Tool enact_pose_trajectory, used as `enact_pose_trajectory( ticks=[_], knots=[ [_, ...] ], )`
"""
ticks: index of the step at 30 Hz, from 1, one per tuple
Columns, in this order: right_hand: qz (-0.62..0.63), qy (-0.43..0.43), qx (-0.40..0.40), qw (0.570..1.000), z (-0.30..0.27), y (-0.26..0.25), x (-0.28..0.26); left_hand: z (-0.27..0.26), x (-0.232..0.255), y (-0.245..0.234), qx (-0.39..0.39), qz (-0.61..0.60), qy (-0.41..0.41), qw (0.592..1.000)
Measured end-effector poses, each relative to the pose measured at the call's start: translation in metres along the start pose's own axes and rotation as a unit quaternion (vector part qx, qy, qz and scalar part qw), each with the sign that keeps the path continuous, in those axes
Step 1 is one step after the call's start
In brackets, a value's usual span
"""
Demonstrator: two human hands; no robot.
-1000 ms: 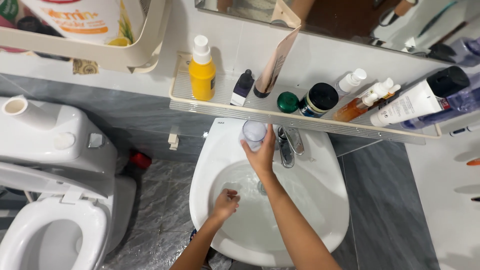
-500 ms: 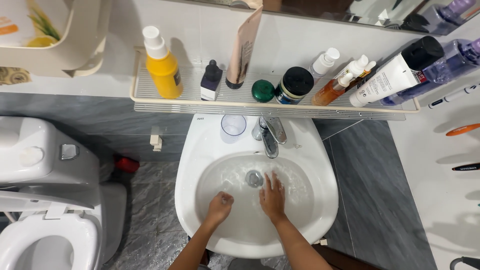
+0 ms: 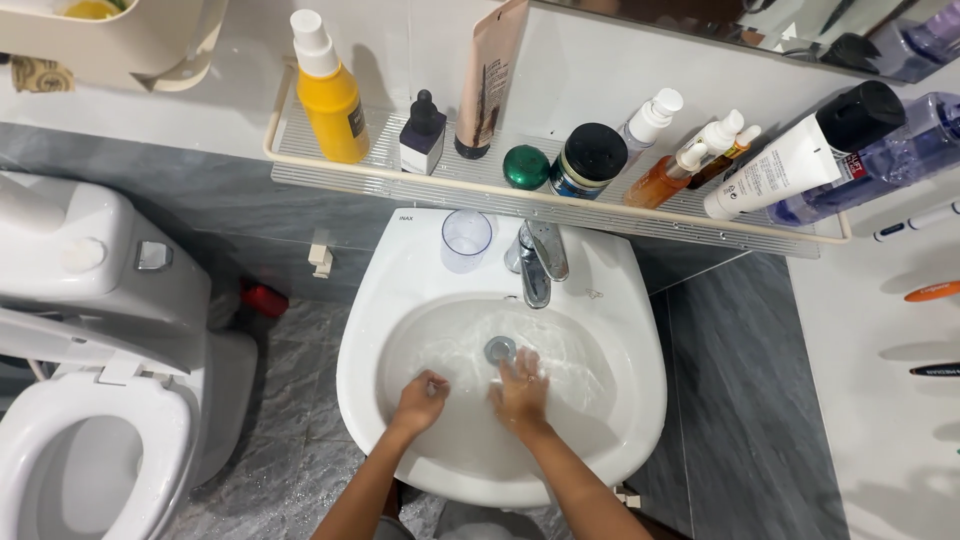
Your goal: The person cleans a bathroom sink by rinsing it with water from a cup, wiping the basin and faucet with a tissue, and refilling the cup multiple times. The person also briefly washes their hands and applies soap during the process.
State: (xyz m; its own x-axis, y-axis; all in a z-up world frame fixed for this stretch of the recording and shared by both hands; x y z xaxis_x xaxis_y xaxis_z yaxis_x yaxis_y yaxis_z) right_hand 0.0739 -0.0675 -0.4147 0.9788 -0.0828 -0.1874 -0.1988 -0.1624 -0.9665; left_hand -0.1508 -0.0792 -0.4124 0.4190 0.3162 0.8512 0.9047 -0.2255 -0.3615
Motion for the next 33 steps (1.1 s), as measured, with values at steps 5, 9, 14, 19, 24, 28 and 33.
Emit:
enact_pose_trajectory(
  ticks=[5, 9, 14, 19, 24, 28, 33],
  knots=[
    [0.39, 0.156, -0.126, 0.899, -0.011, -0.001, -0.01, -0.009, 0.008, 0.015, 0.024, -0.184, -0.113, 0.976],
    [0.677, 0.361, -0.342, 0.543, -0.037, -0.007, -0.02, -0.005, 0.037, 0.047, -0.012, -0.109, 0.052, 0.993],
    [0.762, 0.33, -0.338, 0.443, -0.035, -0.015, -0.006, -0.023, 0.076, 0.073, -0.151, -0.222, 0.101, 0.958],
    [0.745, 0.365, -0.3, 0.471, -0.027, -0.022, 0.015, -0.046, 0.114, 0.007, -0.117, -0.075, 0.092, 0.986],
    [0.655, 0.319, -0.276, 0.627, -0.008, -0.048, 0.017, -0.063, 0.146, -0.054, -0.07, 0.03, 0.119, 0.99],
    [0.599, 0.283, -0.274, 0.697, 0.005, -0.066, 0.008, -0.075, 0.166, -0.066, -0.071, 0.056, 0.155, 0.984],
    [0.554, 0.281, -0.273, 0.734, 0.019, -0.071, -0.008, -0.096, 0.189, -0.101, 0.044, 0.312, 0.318, 0.894]
  ],
)
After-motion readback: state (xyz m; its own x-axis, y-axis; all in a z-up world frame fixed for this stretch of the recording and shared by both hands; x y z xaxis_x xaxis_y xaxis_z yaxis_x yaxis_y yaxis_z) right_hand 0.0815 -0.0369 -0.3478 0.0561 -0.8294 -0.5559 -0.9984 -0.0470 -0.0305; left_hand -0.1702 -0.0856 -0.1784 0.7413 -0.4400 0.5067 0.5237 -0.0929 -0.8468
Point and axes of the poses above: each hand's wrist, its own z-axis towards the middle knuckle, its own y-axis out of the palm, x = y × z, the point moved 6 cm from there along z, towards the middle knuckle, and after that the axes turned 12 degrees about y, right-handed, at the moved point
